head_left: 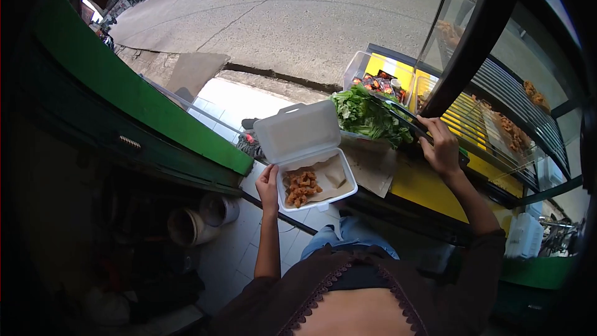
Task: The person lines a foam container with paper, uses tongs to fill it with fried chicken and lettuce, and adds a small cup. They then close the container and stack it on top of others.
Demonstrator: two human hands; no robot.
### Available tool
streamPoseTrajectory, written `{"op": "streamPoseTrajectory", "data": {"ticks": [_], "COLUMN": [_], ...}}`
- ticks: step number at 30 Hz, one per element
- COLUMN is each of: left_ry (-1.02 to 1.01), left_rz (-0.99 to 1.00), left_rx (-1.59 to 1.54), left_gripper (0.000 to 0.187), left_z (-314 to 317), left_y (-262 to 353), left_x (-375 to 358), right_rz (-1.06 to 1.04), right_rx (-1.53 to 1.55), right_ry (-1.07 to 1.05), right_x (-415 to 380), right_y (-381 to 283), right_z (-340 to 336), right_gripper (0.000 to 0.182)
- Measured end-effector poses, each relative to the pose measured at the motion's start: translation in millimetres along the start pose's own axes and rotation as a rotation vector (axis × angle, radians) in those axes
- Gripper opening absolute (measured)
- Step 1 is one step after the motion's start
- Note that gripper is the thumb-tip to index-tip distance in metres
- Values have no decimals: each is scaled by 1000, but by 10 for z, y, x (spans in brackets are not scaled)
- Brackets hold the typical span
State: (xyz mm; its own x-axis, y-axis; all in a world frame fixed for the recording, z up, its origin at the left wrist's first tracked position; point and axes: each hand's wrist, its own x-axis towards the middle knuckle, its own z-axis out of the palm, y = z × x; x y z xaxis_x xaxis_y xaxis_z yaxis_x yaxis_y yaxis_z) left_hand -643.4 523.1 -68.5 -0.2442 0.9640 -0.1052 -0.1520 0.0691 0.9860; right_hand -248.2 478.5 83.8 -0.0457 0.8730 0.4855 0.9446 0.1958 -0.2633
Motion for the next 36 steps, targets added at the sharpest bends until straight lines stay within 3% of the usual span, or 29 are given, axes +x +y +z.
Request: {"op": "streamPoseTrajectory", "data": {"ticks": [16,23,30,33,36], "left_ry": [-198,-225,-248,-235,-238], "left_rz": [-13,-3,54,95,134], "left_rx": [48,33,0,31,48], "left_gripper": [30,28,27,28,31], "left_z": [89,170,260,267,275], "left_y": [-42,16,47,59,48], "left_x": [277,279,243,251,254], "right_rz": [62,-139,-293,-475,-478], "right_rx": [22,59,-67,-196,-190], "right_ry": [213,21,-27,-80,-165], "right_x": [-225,-655,-871,-858,-829], "right_y": [-565,-837,-598,-461,-414], "right_z": [-100,-12,89,13,-71], "right_gripper": [44,56,43,30,33]}}
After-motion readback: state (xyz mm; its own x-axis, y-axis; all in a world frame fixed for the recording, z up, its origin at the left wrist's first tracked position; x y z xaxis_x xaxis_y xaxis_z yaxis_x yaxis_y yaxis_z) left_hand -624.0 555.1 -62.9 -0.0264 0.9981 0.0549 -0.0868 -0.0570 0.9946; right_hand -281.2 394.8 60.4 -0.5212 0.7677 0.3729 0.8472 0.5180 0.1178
